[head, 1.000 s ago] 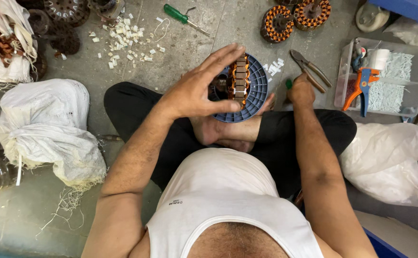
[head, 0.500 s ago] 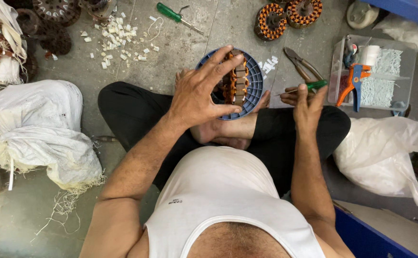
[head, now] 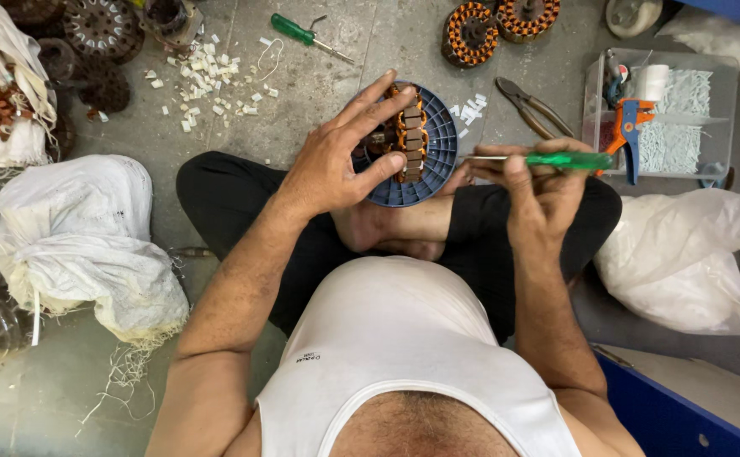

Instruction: The person inserts small white plastic spacers into the slots of a blue motor stator core while seated on the floor. They use a green-handled screwdriver to adjust the copper windings and ensure the spacers are properly seated.

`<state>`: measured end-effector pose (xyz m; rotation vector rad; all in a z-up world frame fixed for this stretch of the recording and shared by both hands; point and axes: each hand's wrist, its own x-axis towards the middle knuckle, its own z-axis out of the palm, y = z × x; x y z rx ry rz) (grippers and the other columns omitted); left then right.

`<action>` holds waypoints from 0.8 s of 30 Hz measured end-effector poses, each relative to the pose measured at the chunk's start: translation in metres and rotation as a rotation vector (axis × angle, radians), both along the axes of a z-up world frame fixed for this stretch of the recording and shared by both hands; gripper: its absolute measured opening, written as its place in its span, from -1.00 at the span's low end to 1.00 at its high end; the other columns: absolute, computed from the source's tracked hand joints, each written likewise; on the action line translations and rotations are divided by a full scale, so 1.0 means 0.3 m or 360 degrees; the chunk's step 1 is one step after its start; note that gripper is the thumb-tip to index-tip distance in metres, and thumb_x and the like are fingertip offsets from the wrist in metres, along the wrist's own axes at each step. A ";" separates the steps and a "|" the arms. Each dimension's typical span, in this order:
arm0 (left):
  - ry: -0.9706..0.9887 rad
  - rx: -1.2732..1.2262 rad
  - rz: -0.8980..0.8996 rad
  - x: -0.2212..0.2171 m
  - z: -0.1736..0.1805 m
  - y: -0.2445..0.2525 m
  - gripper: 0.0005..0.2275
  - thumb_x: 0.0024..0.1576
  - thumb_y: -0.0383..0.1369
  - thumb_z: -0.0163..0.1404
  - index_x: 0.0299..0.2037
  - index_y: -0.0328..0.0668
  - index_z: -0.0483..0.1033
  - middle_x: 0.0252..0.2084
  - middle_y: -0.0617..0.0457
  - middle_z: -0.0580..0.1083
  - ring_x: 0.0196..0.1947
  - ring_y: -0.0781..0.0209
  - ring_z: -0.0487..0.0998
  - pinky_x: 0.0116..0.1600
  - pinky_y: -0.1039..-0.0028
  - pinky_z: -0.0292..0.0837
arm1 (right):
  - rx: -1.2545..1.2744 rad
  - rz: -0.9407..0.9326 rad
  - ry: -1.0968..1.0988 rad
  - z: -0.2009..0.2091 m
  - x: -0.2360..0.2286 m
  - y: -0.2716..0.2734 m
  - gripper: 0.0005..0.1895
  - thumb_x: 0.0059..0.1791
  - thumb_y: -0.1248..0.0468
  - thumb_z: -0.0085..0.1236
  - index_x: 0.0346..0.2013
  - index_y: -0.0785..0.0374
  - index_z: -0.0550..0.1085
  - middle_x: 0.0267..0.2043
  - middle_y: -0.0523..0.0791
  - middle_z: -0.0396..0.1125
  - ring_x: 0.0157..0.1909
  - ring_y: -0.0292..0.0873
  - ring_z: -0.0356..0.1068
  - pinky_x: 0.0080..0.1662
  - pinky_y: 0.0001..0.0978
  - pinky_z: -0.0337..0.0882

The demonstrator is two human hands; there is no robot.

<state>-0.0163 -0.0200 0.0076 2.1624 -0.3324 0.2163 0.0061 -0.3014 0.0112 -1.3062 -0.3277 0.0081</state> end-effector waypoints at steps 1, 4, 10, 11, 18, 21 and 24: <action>-0.0019 -0.0015 0.0003 -0.005 0.001 -0.002 -0.40 0.18 -0.12 0.16 0.46 0.27 0.24 0.58 0.03 0.13 0.44 -0.15 0.38 0.39 0.01 0.46 | 0.0003 0.0015 -0.0043 0.005 -0.011 0.013 -0.68 0.25 0.48 -0.02 0.16 0.23 0.06 -0.02 0.18 0.39 0.03 0.09 0.55 0.10 -0.06 0.66; -0.0084 -0.0054 0.0017 -0.014 0.008 -0.012 -0.41 0.18 -0.20 0.11 0.45 0.25 0.23 0.56 -0.02 0.17 0.39 -0.10 0.46 0.36 0.14 0.54 | -0.0010 0.0065 -0.0148 0.010 -0.030 0.048 -0.63 0.24 0.53 0.01 0.16 0.22 0.07 -0.01 0.15 0.32 0.06 0.10 0.54 0.10 -0.05 0.66; -0.0228 -0.0027 0.0081 -0.016 0.019 -0.032 -0.42 0.15 -0.27 0.10 0.43 0.25 0.28 0.52 -0.04 0.24 0.39 -0.07 0.49 0.36 0.18 0.57 | -0.0225 0.0075 -0.0412 0.005 -0.057 0.104 -0.48 0.14 0.68 0.04 0.14 0.19 0.02 0.06 0.25 0.38 0.09 0.08 0.52 0.11 -0.19 0.62; -0.0199 -0.0033 0.0072 -0.014 0.022 -0.032 -0.43 0.15 -0.27 0.10 0.42 0.26 0.30 0.53 -0.04 0.24 0.37 -0.05 0.50 0.35 0.19 0.57 | -0.0262 0.0051 -0.0446 0.004 -0.059 0.116 -0.47 0.13 0.69 0.04 0.14 0.20 0.01 0.08 0.25 0.37 0.09 0.07 0.52 0.09 -0.22 0.62; -0.0069 -0.0044 0.0072 -0.018 0.043 -0.029 -0.48 0.15 -0.27 0.12 0.37 0.32 0.38 0.53 -0.03 0.22 0.41 -0.08 0.44 0.38 0.15 0.51 | -0.0570 -0.0111 -0.0909 0.006 -0.051 0.165 -0.43 0.05 0.68 0.14 0.10 0.24 0.03 -0.05 0.17 0.44 0.02 0.00 0.55 -0.02 -0.35 0.58; -0.0075 -0.0057 0.0094 -0.014 0.041 -0.032 -0.46 0.10 -0.29 0.13 0.35 0.32 0.38 0.52 -0.04 0.23 0.42 -0.10 0.42 0.37 0.11 0.49 | -0.0535 -0.0119 -0.1078 0.000 -0.036 0.185 -0.48 0.04 0.66 0.15 0.07 0.24 0.08 -0.08 0.18 0.46 -0.02 -0.02 0.56 -0.06 -0.33 0.56; -0.0063 -0.0092 0.0074 -0.013 0.035 -0.027 -0.45 0.09 -0.29 0.12 0.35 0.32 0.39 0.52 -0.03 0.23 0.43 -0.09 0.41 0.39 0.10 0.49 | -0.0701 -0.0207 -0.1128 -0.003 -0.042 0.186 -0.52 0.02 0.62 0.21 0.00 0.24 0.14 -0.10 0.19 0.47 -0.05 0.03 0.58 -0.08 -0.27 0.59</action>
